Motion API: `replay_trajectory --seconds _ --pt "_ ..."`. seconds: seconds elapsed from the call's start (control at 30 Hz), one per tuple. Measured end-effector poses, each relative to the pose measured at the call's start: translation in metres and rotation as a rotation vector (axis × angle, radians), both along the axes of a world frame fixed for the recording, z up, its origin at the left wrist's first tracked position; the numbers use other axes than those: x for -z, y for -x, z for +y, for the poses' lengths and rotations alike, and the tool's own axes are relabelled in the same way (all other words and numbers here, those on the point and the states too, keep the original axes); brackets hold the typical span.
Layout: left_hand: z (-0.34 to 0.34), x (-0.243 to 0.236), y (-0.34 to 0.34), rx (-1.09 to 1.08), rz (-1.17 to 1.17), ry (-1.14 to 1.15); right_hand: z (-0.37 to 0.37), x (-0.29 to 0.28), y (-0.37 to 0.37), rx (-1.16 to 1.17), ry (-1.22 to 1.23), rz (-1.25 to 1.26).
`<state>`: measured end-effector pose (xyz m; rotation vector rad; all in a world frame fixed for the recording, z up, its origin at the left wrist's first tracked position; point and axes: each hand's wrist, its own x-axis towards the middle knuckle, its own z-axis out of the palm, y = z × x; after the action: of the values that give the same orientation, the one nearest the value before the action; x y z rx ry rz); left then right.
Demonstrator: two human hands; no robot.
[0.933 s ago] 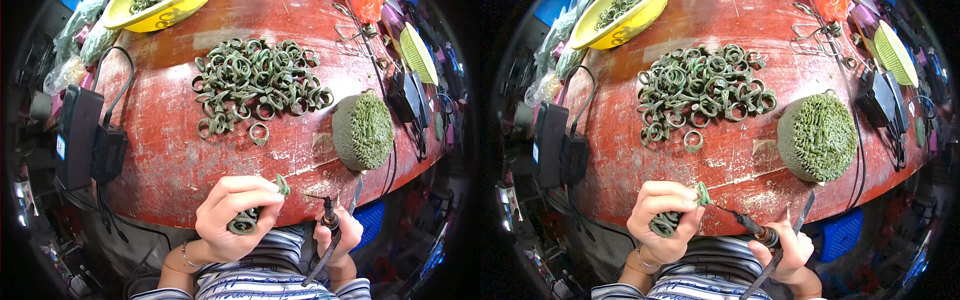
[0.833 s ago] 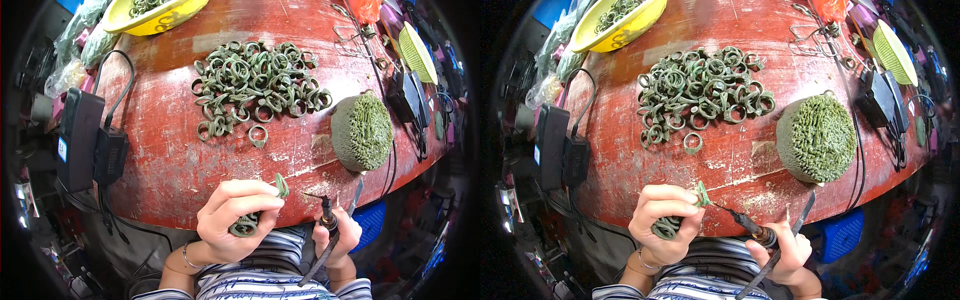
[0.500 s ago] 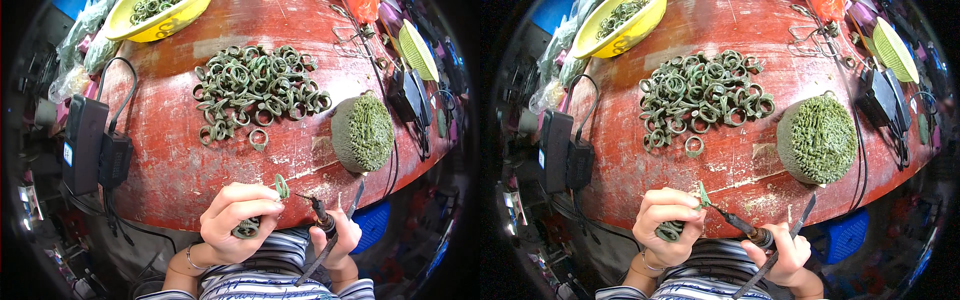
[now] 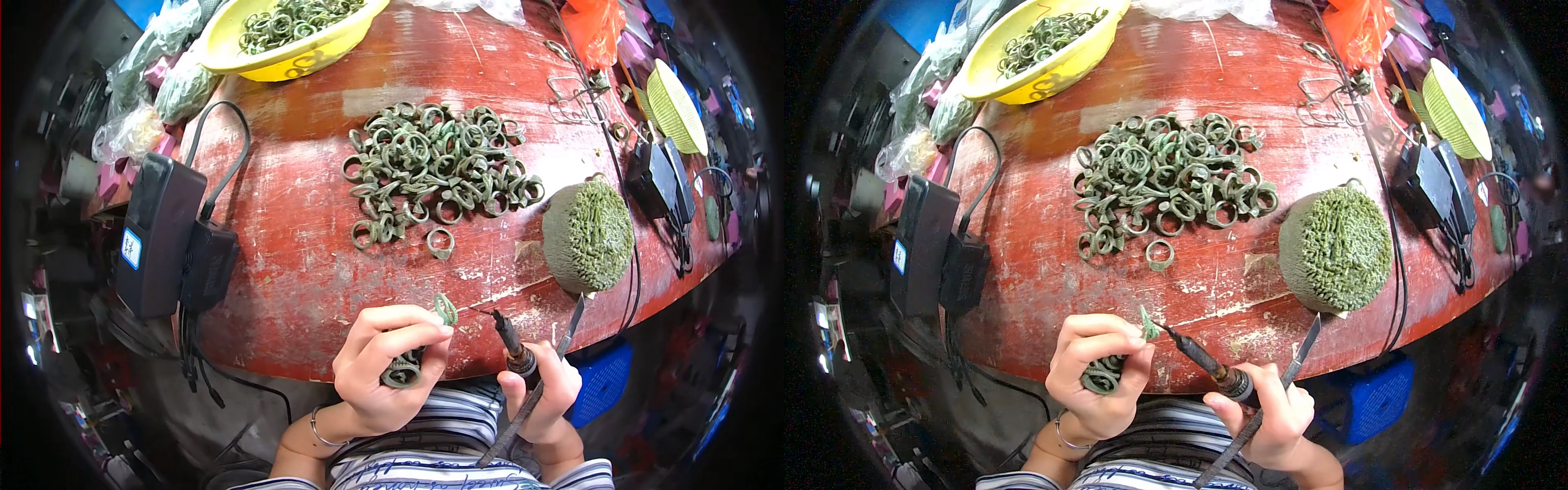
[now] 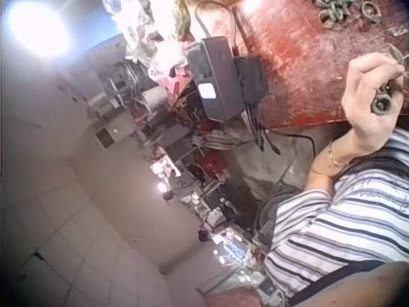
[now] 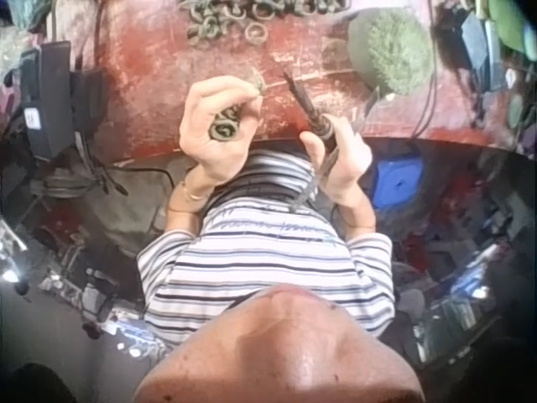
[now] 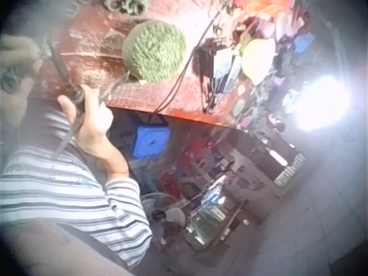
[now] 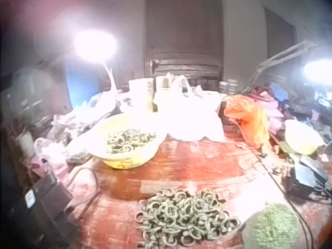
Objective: Repairing or joining green jewelry wax ring patterns using a heated wax pen.
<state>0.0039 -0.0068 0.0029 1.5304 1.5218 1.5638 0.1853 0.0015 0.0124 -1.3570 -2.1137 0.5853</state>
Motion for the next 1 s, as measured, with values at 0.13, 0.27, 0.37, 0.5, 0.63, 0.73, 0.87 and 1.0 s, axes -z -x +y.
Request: replay_trajectory --seconds 0.13,0.27,0.37,0.5,0.63,0.73,0.87,1.0 --pt "-0.001 0.001 0.001 0.008 0.081 -0.017 -0.005 0.000 -0.001 -0.010 -0.008 -0.077" --pt "0.000 0.001 0.001 0.007 0.106 -0.029 -0.007 0.005 -0.002 0.017 -0.020 -0.083" --pt "-0.001 0.002 0.000 0.002 0.088 -0.030 -0.007 0.007 -0.001 0.015 -0.055 -0.106" --pt "-0.002 0.002 0.000 -0.004 0.075 -0.035 -0.007 0.007 -0.001 0.014 -0.041 -0.095" --pt "-0.002 0.002 -0.001 -0.010 0.085 -0.031 -0.007 0.010 -0.003 0.002 -0.045 -0.096" --pt "-0.001 0.000 0.000 0.006 0.104 -0.028 -0.006 0.012 -0.002 0.013 -0.053 -0.081" --pt "-0.001 0.001 0.001 0.026 0.083 -0.024 -0.004 0.007 0.000 0.012 -0.048 -0.099" --pt "0.000 0.002 0.002 0.026 0.057 -0.026 -0.003 0.002 -0.001 0.011 0.001 -0.109"
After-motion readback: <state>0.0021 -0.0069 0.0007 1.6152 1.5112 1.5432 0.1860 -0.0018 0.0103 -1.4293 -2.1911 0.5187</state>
